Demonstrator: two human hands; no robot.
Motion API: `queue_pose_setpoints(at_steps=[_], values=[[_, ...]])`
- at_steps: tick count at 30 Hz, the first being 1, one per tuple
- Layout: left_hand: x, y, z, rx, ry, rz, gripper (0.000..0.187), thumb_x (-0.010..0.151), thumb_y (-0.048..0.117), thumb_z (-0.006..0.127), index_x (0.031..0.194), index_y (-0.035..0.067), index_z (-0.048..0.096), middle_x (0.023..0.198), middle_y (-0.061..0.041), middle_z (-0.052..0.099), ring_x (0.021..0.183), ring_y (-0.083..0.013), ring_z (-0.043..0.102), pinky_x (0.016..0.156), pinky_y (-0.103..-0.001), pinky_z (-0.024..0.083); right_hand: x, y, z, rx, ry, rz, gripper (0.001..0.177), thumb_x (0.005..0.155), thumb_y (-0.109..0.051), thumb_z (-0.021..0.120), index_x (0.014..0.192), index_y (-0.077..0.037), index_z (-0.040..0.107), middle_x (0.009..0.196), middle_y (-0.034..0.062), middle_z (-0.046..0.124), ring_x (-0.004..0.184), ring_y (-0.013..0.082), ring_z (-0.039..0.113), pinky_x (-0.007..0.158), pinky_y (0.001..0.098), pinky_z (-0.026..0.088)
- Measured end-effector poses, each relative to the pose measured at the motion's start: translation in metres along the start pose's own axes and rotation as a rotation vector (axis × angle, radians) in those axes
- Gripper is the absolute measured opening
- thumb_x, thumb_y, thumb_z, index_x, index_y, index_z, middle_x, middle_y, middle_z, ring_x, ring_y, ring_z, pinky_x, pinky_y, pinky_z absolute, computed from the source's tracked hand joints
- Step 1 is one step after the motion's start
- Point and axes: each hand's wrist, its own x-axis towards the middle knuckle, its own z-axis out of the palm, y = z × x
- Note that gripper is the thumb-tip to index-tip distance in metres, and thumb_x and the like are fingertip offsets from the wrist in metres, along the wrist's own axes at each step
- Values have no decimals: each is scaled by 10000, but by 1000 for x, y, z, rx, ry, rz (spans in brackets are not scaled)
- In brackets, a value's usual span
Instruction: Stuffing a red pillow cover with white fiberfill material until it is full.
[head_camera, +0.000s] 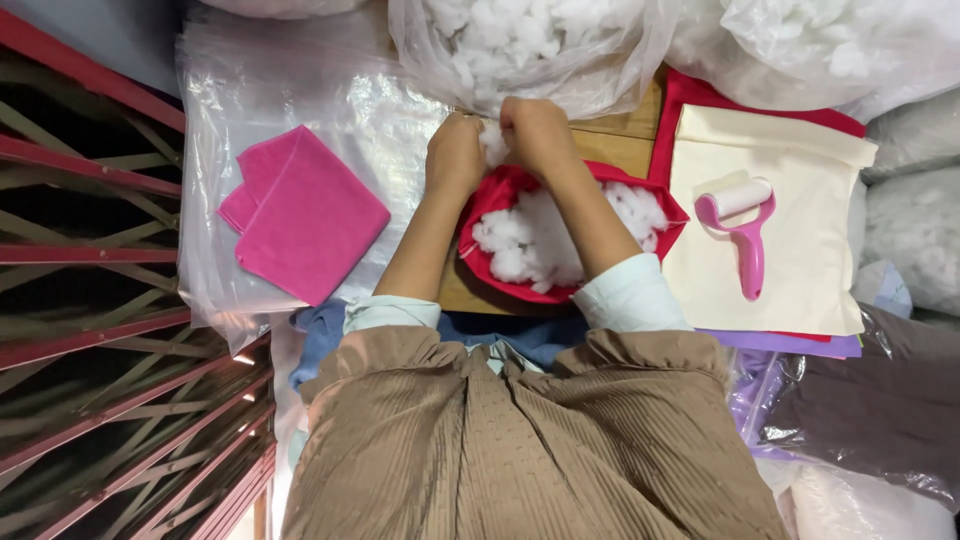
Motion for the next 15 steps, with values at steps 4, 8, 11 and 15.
queue_pose_setpoints(at_steps=[4,8,11,15], values=[[-34,41,-56,-85,27,36,79,860,40,612,915,73,659,996,-147,607,883,-387,615,747,-480,488,-42,-47,-119,114,60,50,116,824,-83,588,811,-167,667,703,4,690,645,296,632,606,428,440],[-87,87,-92,-194,-50,135,253,895,74,645,1139,37,699,1129,-205,650,1070,-412,645,919,-498,510,-101,-76,-184,169,21,198,77,864,-128,633,898,-173,685,779,31,698,770,270,644,697,425,472],[-121,96,-80,-163,-230,178,396,936,86,667,1329,119,641,1219,-196,611,1186,-426,623,1002,-530,520,-143,-82,-188,66,-42,302,123,895,-172,683,1004,-177,741,894,100,766,902,376,723,790,518,552],[-127,82,-73,-4,-281,139,480,962,76,583,1431,174,571,1397,-201,505,1235,-450,607,1007,-538,530,-171,-64,-156,-18,-109,386,226,886,-132,718,1112,-144,712,1015,113,765,946,320,744,821,485,578]])
